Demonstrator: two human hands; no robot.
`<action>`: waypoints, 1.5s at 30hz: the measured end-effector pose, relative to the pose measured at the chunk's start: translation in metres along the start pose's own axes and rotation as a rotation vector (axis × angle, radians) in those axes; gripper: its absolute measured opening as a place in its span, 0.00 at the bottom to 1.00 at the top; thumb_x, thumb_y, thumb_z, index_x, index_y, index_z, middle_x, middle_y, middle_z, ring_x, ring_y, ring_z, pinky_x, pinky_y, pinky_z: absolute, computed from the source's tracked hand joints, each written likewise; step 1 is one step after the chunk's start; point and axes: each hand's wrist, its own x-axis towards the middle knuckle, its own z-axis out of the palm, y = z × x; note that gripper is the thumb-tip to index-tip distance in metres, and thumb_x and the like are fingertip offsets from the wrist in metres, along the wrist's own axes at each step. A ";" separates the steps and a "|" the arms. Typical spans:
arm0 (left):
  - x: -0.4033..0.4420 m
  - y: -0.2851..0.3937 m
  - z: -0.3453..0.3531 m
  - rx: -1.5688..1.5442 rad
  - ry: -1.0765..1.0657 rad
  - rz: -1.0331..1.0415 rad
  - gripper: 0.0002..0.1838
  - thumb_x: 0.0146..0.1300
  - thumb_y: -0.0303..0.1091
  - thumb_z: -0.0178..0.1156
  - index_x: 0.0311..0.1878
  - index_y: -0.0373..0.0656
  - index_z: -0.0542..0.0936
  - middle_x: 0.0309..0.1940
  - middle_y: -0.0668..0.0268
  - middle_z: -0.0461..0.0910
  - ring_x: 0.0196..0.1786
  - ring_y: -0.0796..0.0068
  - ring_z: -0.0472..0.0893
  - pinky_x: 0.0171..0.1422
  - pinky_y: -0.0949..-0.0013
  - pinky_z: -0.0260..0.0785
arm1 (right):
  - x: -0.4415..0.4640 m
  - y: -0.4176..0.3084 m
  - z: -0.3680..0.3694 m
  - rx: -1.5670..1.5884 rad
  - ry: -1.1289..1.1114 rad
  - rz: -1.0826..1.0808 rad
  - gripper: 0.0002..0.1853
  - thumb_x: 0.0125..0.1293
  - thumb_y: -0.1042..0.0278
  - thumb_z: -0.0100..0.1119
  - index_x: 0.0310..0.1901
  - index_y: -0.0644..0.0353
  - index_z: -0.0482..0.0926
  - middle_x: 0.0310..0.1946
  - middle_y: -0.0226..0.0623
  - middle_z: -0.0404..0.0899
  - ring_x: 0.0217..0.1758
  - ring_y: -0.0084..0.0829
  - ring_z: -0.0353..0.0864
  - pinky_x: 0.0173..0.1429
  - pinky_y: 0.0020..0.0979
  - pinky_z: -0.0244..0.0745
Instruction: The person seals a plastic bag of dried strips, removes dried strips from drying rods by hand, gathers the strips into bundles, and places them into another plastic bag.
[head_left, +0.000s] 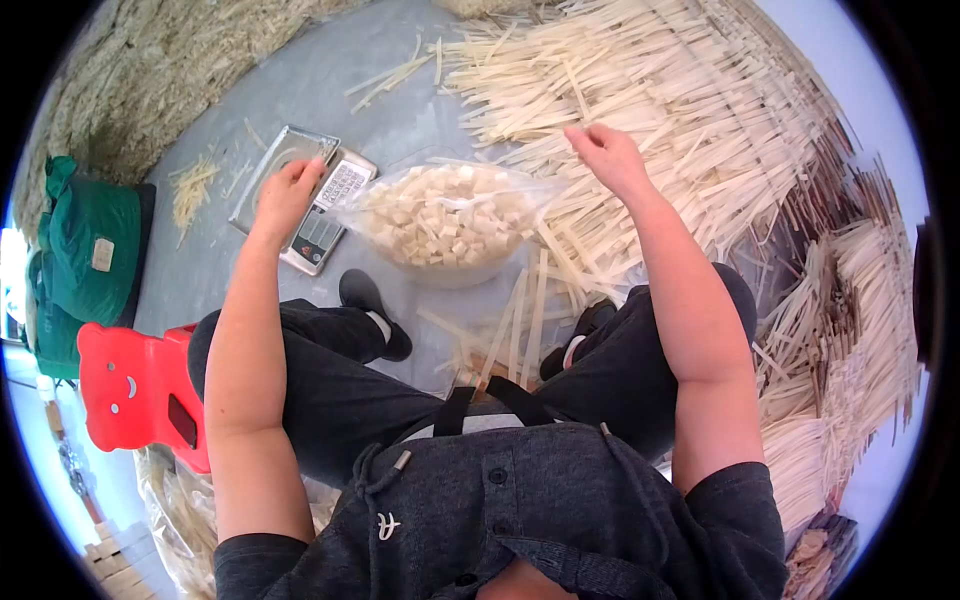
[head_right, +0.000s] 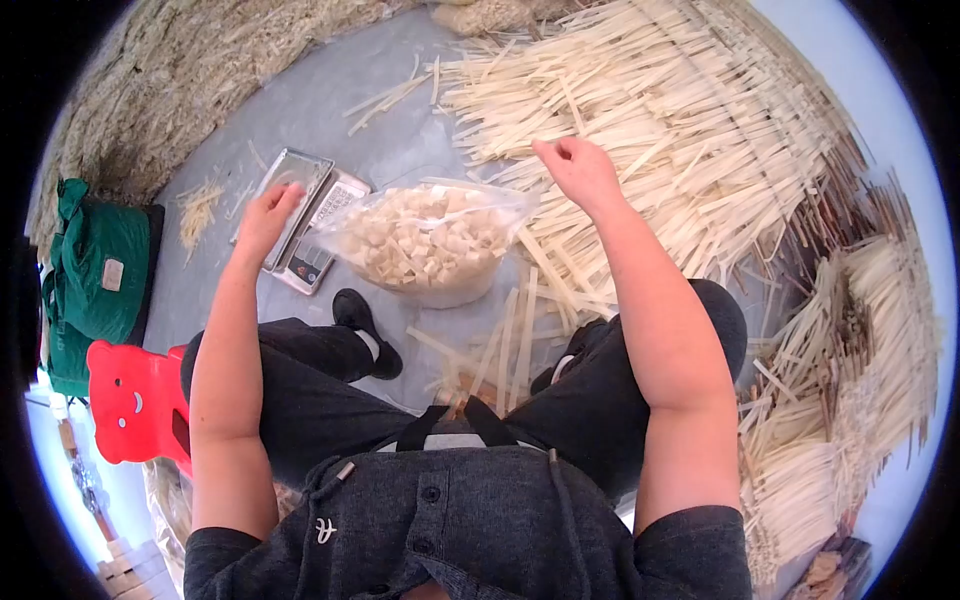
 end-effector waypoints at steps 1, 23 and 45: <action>-0.002 -0.003 -0.001 0.012 -0.033 -0.243 0.24 0.68 0.56 0.55 0.45 0.43 0.83 0.36 0.64 0.83 0.38 0.72 0.80 0.44 0.69 0.71 | 0.000 0.001 -0.001 -0.087 -0.094 0.192 0.31 0.62 0.37 0.58 0.30 0.65 0.80 0.22 0.37 0.80 0.28 0.29 0.80 0.35 0.30 0.75; -0.025 0.015 -0.031 -0.367 -0.401 -0.483 0.18 0.65 0.51 0.62 0.26 0.48 0.78 0.16 0.80 0.71 0.16 0.91 0.66 0.19 0.83 0.59 | -0.016 -0.011 -0.013 0.719 -0.498 0.497 0.14 0.63 0.60 0.63 0.22 0.52 0.74 0.16 0.24 0.72 0.16 0.19 0.67 0.25 0.25 0.68; -0.028 0.013 0.010 0.233 -0.116 -0.112 0.15 0.64 0.48 0.64 0.39 0.45 0.82 0.29 0.70 0.80 0.31 0.75 0.79 0.37 0.70 0.73 | -0.015 0.008 0.011 0.441 -0.416 0.499 0.17 0.62 0.53 0.65 0.25 0.56 0.76 0.21 0.29 0.77 0.24 0.25 0.77 0.32 0.28 0.75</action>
